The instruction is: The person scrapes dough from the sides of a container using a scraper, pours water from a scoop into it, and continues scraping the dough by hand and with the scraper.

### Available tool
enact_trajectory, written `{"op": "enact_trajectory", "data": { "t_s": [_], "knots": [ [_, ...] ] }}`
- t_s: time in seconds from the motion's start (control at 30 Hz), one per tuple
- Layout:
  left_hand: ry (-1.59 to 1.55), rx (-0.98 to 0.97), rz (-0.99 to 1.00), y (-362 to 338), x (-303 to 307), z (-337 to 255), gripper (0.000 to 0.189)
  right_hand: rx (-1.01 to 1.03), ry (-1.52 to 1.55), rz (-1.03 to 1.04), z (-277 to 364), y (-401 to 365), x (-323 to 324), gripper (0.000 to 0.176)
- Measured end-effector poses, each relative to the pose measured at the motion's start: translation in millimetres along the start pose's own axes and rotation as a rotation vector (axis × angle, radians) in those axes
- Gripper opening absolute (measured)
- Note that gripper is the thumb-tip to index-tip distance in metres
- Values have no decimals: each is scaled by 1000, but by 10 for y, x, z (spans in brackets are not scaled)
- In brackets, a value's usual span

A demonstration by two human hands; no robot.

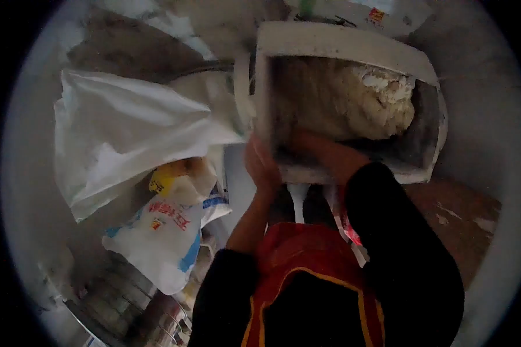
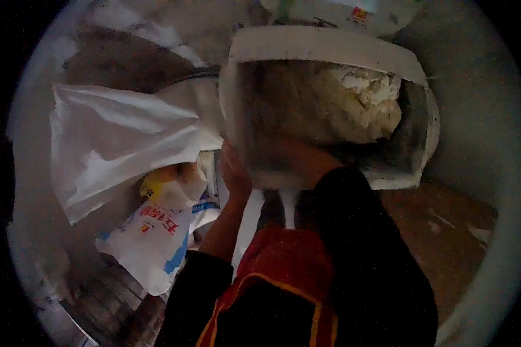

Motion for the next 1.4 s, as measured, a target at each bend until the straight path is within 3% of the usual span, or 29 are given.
{"op": "enact_trajectory", "data": {
  "t_s": [0.07, 0.17, 0.23, 0.3, 0.33, 0.4, 0.53, 0.6, 0.67, 0.73, 0.8, 0.93, 1.07, 1.17, 1.27, 1.33, 1.4],
  "knots": [
    [-82, 21, -15, -21, 57, -6, 44, -41, 42, 31, 117, -280, 177, 36],
    [-241, -2, -73, 67, 158, -133, 45, 145, 322, -174, 128, -900, 447, 33],
    [-371, 71, -65, 60, 212, -195, 46, 249, 265, -210, 322, -1198, 645, 31],
    [-283, 7, -67, 84, 232, -160, 47, 220, -120, -64, 672, -1300, 748, 29],
    [-236, -31, -66, 111, 228, -182, 47, 85, 129, -33, 733, -1277, 755, 27],
    [-192, -50, -65, 112, 216, -183, 47, 42, 191, -87, 773, -1030, 607, 24],
    [11, -71, -65, 42, 269, -285, 46, 142, -106, -224, 466, -72, -3, 19],
    [-89, -92, -78, 59, 232, -206, 46, 286, -339, -347, 511, -3, -53, 19],
    [-136, -79, -64, -19, 264, -121, 46, 231, -78, -340, 769, -464, 270, 20],
    [-167, -65, -63, 1, 238, -113, 47, 263, 71, -460, 1123, -1053, 750, 22],
    [-137, -48, -41, -41, 246, -117, 47, 155, 145, -463, 1253, -1317, 769, 23],
    [-59, -37, -10, -125, 282, -10, 47, -47, 227, -461, 866, -650, 301, 26],
    [-33, -86, -24, -175, 109, 132, 46, -49, 189, -526, 271, -84, 39, 30],
    [-12, -97, -11, -134, 11, 91, 46, 42, 225, -544, 623, -810, 340, 32],
    [104, -194, -51, -185, -24, 82, 45, -17, 245, -577, 882, -1228, 484, 35],
    [222, -268, -56, -180, -20, 114, 45, -52, 237, -563, 717, -956, 415, 38],
    [209, -163, -27, -179, 46, -36, 44, -108, 501, -594, -21, -104, -10, 41]
  ]
}}
Point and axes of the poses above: each hand's wrist, its own y-axis towards the middle knuckle, its own x-axis out of the back of the hand, z = x × y, the point moved 7 cm from there along y, towards the middle knuckle, and after that the axes turned 3 degrees about z, right-handed, at the moved point
